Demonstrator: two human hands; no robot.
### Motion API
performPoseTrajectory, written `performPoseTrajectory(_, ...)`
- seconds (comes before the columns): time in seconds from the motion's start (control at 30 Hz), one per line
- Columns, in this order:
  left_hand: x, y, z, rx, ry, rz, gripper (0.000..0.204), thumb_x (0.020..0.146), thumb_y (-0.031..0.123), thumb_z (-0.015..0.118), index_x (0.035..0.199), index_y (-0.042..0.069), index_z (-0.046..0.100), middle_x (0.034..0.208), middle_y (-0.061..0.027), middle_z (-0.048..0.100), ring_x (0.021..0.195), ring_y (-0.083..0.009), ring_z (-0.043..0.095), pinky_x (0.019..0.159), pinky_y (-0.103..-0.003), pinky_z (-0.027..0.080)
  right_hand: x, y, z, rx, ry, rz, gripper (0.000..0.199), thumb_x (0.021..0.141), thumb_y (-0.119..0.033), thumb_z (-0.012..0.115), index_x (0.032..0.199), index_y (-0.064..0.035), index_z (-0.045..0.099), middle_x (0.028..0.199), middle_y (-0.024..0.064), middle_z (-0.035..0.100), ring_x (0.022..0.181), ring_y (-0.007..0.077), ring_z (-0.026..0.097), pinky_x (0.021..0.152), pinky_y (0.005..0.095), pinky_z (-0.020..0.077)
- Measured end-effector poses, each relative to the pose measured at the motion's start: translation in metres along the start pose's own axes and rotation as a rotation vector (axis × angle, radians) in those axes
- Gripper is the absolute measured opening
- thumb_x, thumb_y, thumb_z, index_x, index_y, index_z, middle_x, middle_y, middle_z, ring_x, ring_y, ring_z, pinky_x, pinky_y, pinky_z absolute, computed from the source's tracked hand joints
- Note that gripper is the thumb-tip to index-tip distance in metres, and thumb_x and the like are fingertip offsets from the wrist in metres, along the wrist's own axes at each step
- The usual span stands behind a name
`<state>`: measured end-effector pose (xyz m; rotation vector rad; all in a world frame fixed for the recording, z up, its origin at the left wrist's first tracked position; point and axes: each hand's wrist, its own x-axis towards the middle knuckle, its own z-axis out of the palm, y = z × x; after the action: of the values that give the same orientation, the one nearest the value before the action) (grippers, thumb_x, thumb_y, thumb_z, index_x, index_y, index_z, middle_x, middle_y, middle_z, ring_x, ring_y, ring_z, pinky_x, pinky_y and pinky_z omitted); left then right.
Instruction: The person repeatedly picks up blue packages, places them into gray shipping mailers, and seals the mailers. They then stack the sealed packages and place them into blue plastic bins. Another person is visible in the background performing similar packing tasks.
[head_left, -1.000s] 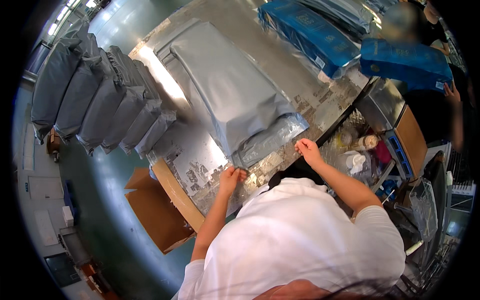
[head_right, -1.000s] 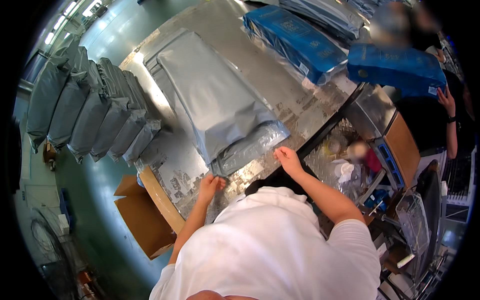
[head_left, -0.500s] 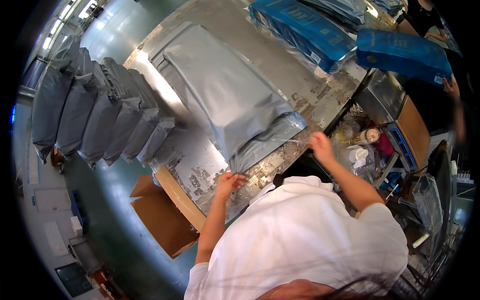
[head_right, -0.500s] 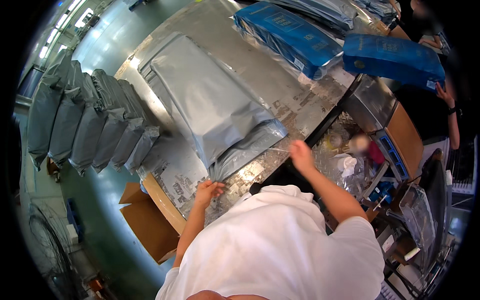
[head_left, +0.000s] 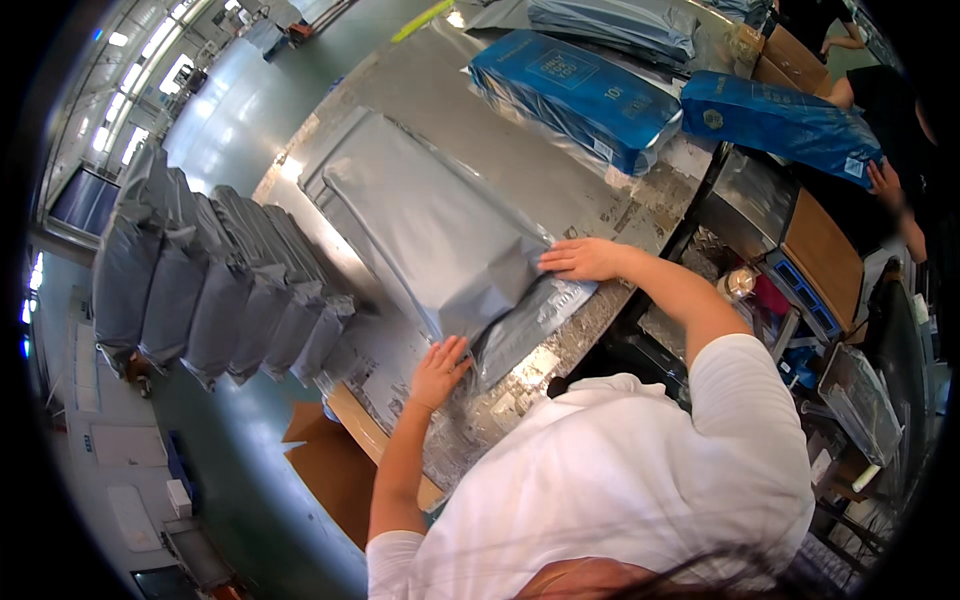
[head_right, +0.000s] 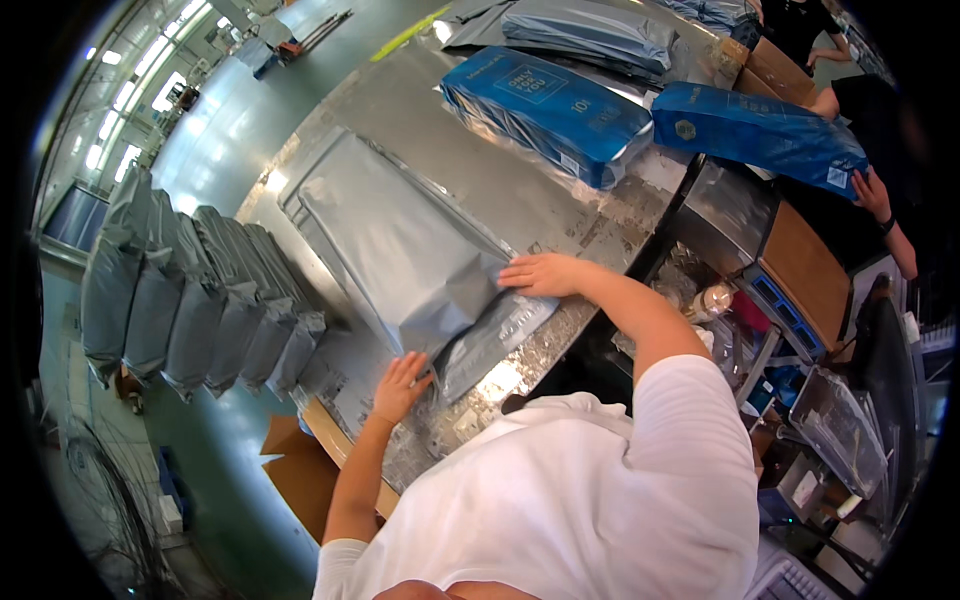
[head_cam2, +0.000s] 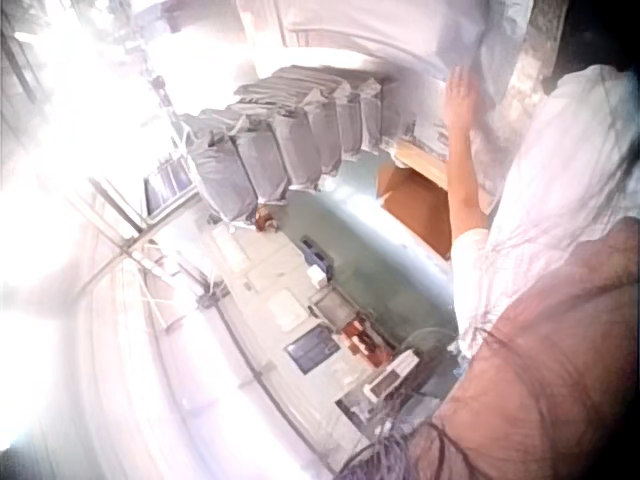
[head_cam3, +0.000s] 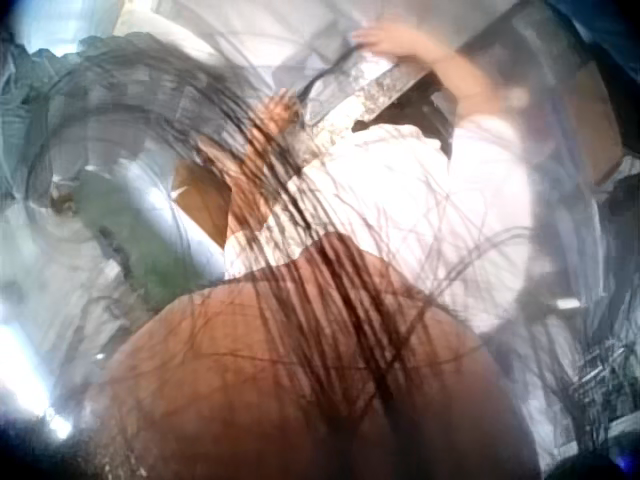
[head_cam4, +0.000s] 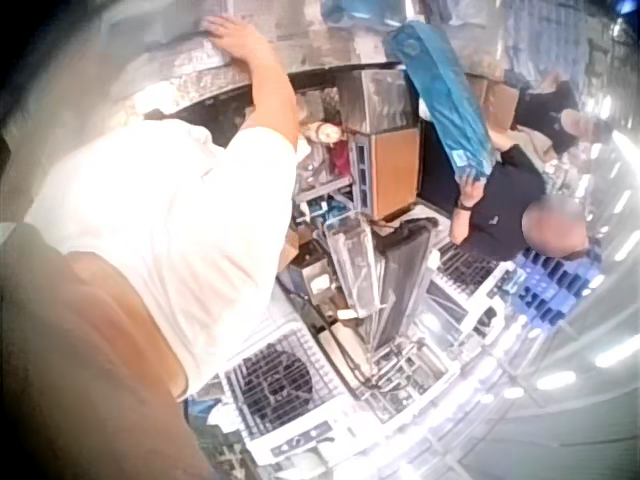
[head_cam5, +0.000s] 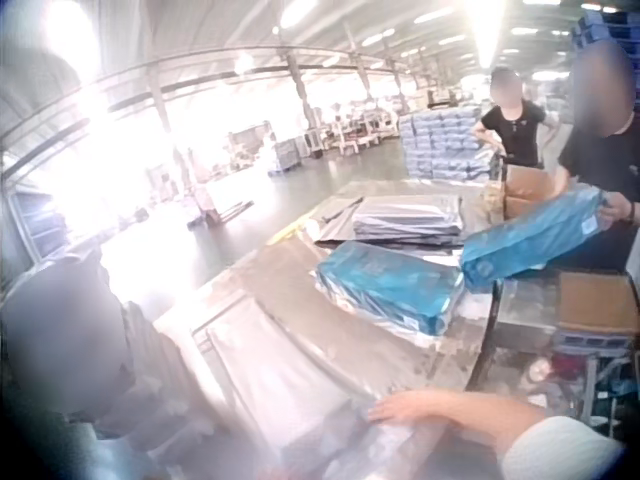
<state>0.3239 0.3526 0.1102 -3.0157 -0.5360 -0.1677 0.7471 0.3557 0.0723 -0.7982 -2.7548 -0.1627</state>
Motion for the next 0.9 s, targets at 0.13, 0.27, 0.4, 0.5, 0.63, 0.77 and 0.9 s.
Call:
performPoseTrajectory(0.13, -0.009, 0.000, 0.029, -0.190, 0.217, -0.216, 0.021, 0.069, 0.005, 0.052, 0.089, 0.007, 0.058, 0.091, -0.0080, 0.060, 0.093, -0.0246, 0.056, 0.088, -0.036, 0.042, 0.016, 0.018, 0.026, 0.299, -0.147, 0.164, 0.011, 0.073, -0.014, 0.053, 0.082, -0.0104, 0.056, 0.102, 0.0118, 0.056, 0.099, 0.0277, 0.052, 0.088, 0.0350, 0.0398)
performPoseTrajectory(0.27, -0.018, 0.022, 0.024, -0.412, 0.457, -0.874, 0.011, 0.081, 0.008, 0.047, 0.074, 0.002, 0.054, 0.069, -0.0094, 0.055, 0.067, -0.0235, 0.053, 0.064, -0.032, 0.042, 0.027, -0.003, -0.013, 0.530, 0.274, 0.538, 0.013, 0.080, -0.020, 0.052, 0.077, -0.0075, 0.054, 0.067, 0.0134, 0.055, 0.062, 0.0306, 0.053, 0.057, 0.0373, 0.0433)
performPoseTrajectory(0.4, 0.015, 0.014, 0.008, -0.659, 1.026, -1.343, 0.032, 0.091, 0.021, 0.043, 0.068, -0.001, 0.050, 0.059, -0.0018, 0.042, 0.057, -0.0111, 0.034, 0.052, -0.027, 0.030, 0.055, -0.008, -0.017, 0.737, 0.535, 1.009, 0.030, 0.086, -0.025, 0.049, 0.066, -0.0022, 0.051, 0.054, 0.0164, 0.048, 0.049, 0.0307, 0.048, 0.052, 0.0357, 0.0400)
performPoseTrajectory(0.5, 0.015, -0.003, 0.037, -0.872, 1.006, -1.504, 0.038, 0.090, 0.026, 0.044, 0.063, 0.000, 0.046, 0.058, 0.0020, 0.037, 0.058, -0.0089, 0.032, 0.051, -0.027, 0.029, 0.069, -0.001, 0.020, 0.771, 0.493, 1.216, 0.045, 0.087, -0.034, 0.047, 0.061, 0.0024, 0.048, 0.053, 0.0190, 0.048, 0.048, 0.0300, 0.049, 0.047, 0.0367, 0.0366)
performPoseTrajectory(0.63, -0.003, -0.026, 0.097, -0.889, 0.778, -1.573, 0.038, 0.090, 0.025, 0.046, 0.060, 0.001, 0.045, 0.057, 0.0026, 0.038, 0.056, -0.0087, 0.033, 0.050, -0.028, 0.030, 0.074, -0.006, 0.062, 0.714, 0.321, 1.335, 0.053, 0.085, -0.045, 0.044, 0.059, -0.0006, 0.052, 0.054, 0.0183, 0.050, 0.052, 0.0329, 0.051, 0.051, 0.0407, 0.0383)
performPoseTrajectory(0.77, -0.002, -0.031, 0.117, -0.880, 0.621, -1.574, 0.036, 0.088, 0.025, 0.048, 0.065, -0.003, 0.053, 0.056, -0.0022, 0.048, 0.054, -0.0098, 0.040, 0.051, -0.029, 0.035, 0.080, -0.006, 0.073, 0.646, 0.129, 1.359, 0.048, 0.085, -0.045, 0.042, 0.065, -0.0044, 0.057, 0.061, 0.0164, 0.055, 0.059, 0.0335, 0.054, 0.057, 0.0405, 0.0407)
performPoseTrajectory(0.9, -0.007, -0.037, 0.128, -0.868, 0.476, -1.433, 0.029, 0.086, 0.021, 0.047, 0.077, -0.004, 0.058, 0.065, -0.0076, 0.056, 0.060, -0.0132, 0.047, 0.056, -0.029, 0.039, 0.093, 0.000, 0.071, 0.651, -0.209, 1.270, 0.037, 0.088, -0.039, 0.037, 0.099, -0.0097, 0.057, 0.098, 0.0170, 0.059, 0.087, 0.0357, 0.055, 0.077, 0.0436, 0.0428)
